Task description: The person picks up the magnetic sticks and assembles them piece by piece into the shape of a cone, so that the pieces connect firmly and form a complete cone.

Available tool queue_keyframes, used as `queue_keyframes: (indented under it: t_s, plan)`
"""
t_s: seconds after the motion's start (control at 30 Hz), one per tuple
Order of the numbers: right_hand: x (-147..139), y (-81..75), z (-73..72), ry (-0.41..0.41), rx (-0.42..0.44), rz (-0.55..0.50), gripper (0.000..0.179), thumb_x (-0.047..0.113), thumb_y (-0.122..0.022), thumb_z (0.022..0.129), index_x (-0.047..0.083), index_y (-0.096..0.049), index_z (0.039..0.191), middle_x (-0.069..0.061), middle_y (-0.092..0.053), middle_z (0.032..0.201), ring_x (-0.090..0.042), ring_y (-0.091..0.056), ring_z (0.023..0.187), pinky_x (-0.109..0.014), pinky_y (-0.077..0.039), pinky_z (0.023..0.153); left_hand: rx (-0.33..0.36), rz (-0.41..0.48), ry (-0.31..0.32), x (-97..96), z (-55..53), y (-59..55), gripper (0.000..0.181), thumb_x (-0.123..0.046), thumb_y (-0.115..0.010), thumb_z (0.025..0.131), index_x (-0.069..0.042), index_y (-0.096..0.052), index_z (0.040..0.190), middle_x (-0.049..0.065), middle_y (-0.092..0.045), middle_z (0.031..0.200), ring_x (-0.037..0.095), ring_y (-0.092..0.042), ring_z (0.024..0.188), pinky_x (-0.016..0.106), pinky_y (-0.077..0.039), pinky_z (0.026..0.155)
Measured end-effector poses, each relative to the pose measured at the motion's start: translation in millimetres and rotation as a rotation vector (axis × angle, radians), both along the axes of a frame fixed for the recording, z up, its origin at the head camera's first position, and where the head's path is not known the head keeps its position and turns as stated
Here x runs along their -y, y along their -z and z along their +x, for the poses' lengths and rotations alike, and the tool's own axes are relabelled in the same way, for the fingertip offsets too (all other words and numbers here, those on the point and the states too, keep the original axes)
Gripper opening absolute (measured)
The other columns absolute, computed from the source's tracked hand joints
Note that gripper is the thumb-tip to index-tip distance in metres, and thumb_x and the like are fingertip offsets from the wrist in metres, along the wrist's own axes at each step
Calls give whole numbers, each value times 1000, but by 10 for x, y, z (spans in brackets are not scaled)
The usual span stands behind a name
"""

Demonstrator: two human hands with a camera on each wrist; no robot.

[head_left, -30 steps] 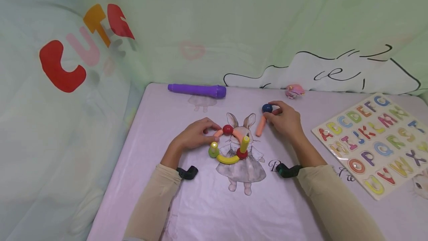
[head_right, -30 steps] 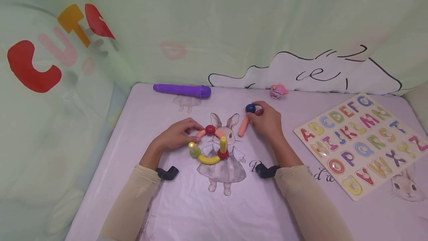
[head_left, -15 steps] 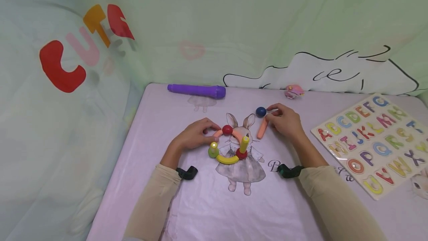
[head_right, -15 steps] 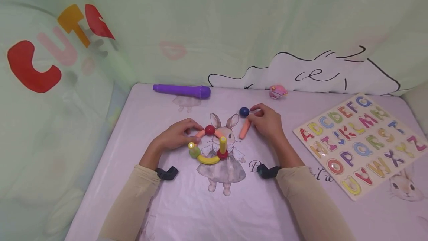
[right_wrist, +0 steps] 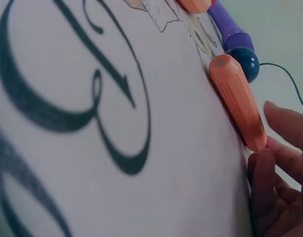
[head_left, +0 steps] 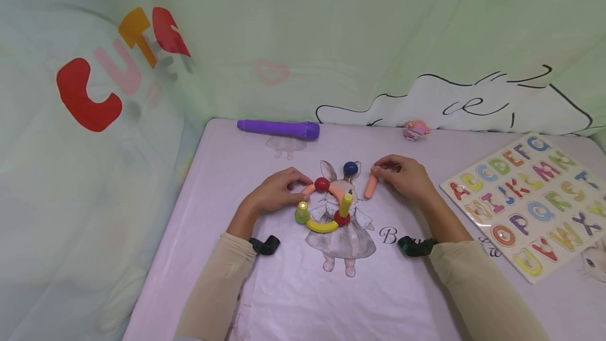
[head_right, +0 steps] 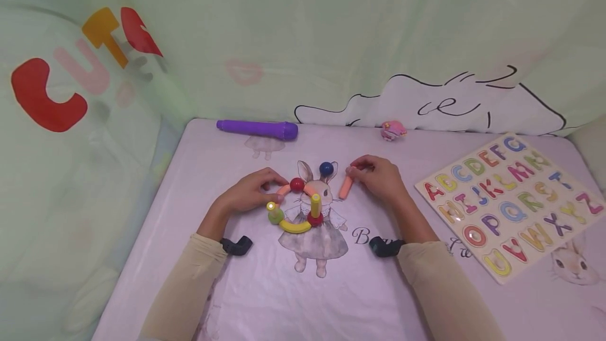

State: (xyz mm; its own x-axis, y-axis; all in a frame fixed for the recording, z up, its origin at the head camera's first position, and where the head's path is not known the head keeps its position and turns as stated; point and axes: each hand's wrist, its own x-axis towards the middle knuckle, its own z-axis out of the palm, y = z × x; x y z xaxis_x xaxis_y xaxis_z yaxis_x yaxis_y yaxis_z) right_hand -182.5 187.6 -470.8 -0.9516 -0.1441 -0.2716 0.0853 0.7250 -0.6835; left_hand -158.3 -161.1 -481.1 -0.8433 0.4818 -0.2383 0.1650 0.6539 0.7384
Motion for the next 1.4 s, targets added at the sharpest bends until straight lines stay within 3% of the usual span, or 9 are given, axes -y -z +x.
queue_keyframes:
  t_s: [0.2,0.47,0.73,0.97,1.2,1.4]
  plan:
    - [30,-6,88,-36,-32,32,49,48,-73,92,10,-68,123,-11,-61,104,-26,-50,93,-33,-40,71,-5,4,11,7,-10,24,43,-36,-75,92,-23,-67,132,-6,-62,122,17,-52,103,33,-45,90]
    - [134,-36,199,-63,-92,85,40,41,-75,93,8,-65,114,-9,-63,93,-24,-54,85,-31,-43,70,-19,21,28,24,-14,9,42,-38,-75,93,-23,-67,131,-4,-63,119,16,-51,98,31,-43,84]
    - [204,-70,220,-109,-44,132,46,43,-73,92,7,-64,119,-4,-62,76,-19,-55,67,-30,-39,60,-28,23,34,35,-13,16,43,-38,-75,92,-23,-67,132,-5,-63,118,16,-51,98,31,-42,84]
    - [214,-64,196,-158,-55,64,34,33,-71,94,11,-63,120,-6,-67,85,-20,-58,75,-31,-44,65,-19,22,30,32,-12,5,43,-37,-75,92,-23,-67,132,-4,-63,118,17,-51,99,31,-42,84]
    - [250,-72,216,-144,-116,-62,33,32,-62,101,17,-60,130,-14,-69,115,-31,-69,102,-47,-56,91,-17,23,31,33,-14,10,42,-38,-74,93,-23,-68,131,-4,-63,117,16,-51,97,30,-42,83]
    - [288,-114,206,-134,-107,-158,38,32,-52,107,15,-50,141,-16,-61,124,-32,-71,98,-45,-58,87,-19,27,28,33,-17,4,42,-37,-75,92,-23,-67,131,-5,-64,119,16,-51,99,31,-43,84]
